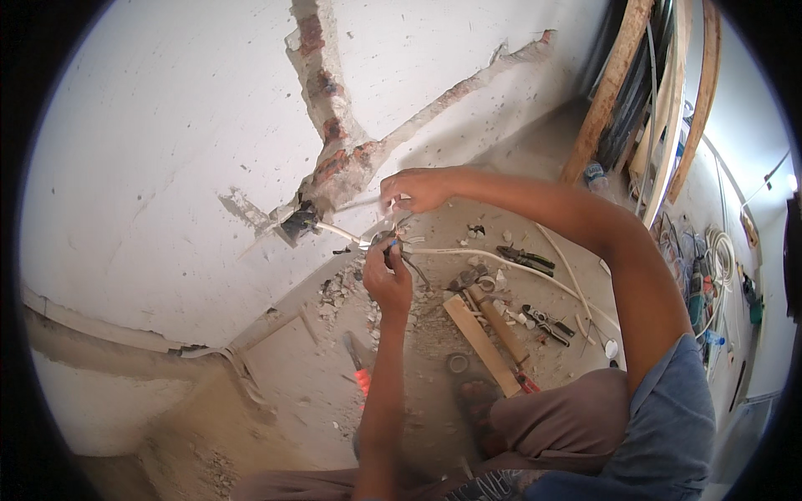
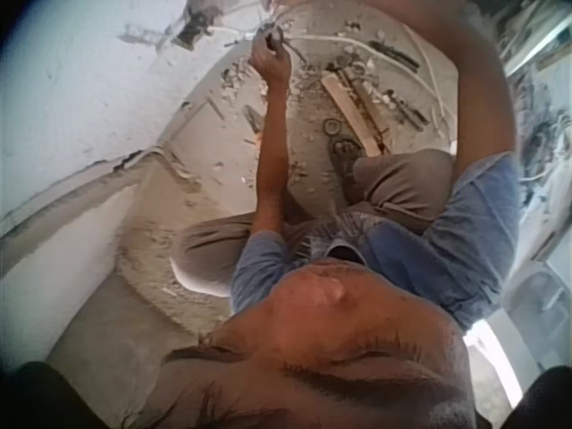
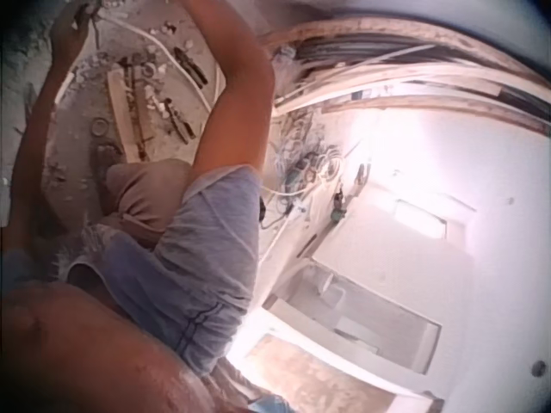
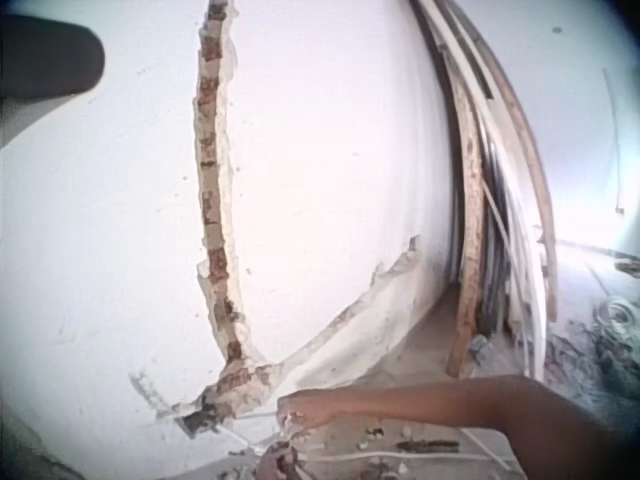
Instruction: The person works on electrical wiring inside a wall cavity and a circular junction box, using pliers to strip insulation, twisting wires together by hand, and applying electrical tape to secure the connections.
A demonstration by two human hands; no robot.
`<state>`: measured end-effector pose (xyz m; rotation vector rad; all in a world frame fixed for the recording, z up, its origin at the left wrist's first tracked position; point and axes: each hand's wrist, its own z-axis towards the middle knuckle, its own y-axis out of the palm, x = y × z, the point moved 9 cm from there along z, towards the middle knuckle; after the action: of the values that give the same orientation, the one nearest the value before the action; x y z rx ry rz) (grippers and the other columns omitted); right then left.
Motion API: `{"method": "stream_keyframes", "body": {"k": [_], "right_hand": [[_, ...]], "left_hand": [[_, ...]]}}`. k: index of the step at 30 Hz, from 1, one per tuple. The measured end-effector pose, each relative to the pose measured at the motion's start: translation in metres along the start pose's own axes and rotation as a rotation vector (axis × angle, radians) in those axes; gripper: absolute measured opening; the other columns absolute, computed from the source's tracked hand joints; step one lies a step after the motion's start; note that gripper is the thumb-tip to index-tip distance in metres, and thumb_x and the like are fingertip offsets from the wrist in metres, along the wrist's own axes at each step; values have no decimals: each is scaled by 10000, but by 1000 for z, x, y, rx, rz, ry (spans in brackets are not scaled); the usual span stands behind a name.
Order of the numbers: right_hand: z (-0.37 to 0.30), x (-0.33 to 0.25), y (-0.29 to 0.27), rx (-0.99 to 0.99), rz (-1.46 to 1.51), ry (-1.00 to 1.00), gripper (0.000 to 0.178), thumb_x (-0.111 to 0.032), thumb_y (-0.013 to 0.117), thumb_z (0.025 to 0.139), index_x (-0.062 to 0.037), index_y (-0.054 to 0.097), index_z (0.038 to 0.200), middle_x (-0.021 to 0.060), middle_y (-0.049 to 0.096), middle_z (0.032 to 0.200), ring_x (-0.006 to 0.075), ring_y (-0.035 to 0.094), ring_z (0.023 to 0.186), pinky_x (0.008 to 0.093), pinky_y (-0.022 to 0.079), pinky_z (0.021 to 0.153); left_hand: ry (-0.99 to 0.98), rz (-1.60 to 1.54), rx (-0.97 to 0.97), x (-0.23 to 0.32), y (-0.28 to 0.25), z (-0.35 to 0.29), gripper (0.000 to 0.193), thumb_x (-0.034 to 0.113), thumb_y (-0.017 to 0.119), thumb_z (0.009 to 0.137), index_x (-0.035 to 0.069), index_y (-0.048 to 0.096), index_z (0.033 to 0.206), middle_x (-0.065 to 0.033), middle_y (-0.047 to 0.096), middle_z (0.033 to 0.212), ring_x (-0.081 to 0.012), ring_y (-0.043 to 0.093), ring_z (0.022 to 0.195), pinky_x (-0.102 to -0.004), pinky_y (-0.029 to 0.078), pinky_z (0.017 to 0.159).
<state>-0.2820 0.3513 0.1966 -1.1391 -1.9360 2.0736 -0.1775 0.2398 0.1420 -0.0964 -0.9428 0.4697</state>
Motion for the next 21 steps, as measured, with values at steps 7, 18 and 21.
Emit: {"method": "stream_keyframes", "body": {"k": [7,18,21], "right_hand": [[-16,-36,-12,348,156,-23,189,-96,638,913,-106,717,1084,88,637,1053,278,605,1099,432,484,916],[-28,-36,17,342,67,-63,115,-105,664,896,-55,710,989,95,648,942,292,635,954,421,515,811],[-35,-36,18,463,37,-66,73,-104,662,878,-49,690,917,108,635,909,314,630,922,438,506,799]], "left_hand": [[-16,-47,80,-4,-5,-4,138,118,608,988,-10,648,1019,-109,658,840,-220,609,678,-342,486,641],[-165,3,232,-4,-13,-9,171,118,626,972,-37,653,1041,-102,649,766,-202,578,640,-328,472,621],[-117,-2,240,4,-12,-7,181,116,619,974,-53,647,1032,-138,624,865,-219,585,673,-337,477,623]]}}
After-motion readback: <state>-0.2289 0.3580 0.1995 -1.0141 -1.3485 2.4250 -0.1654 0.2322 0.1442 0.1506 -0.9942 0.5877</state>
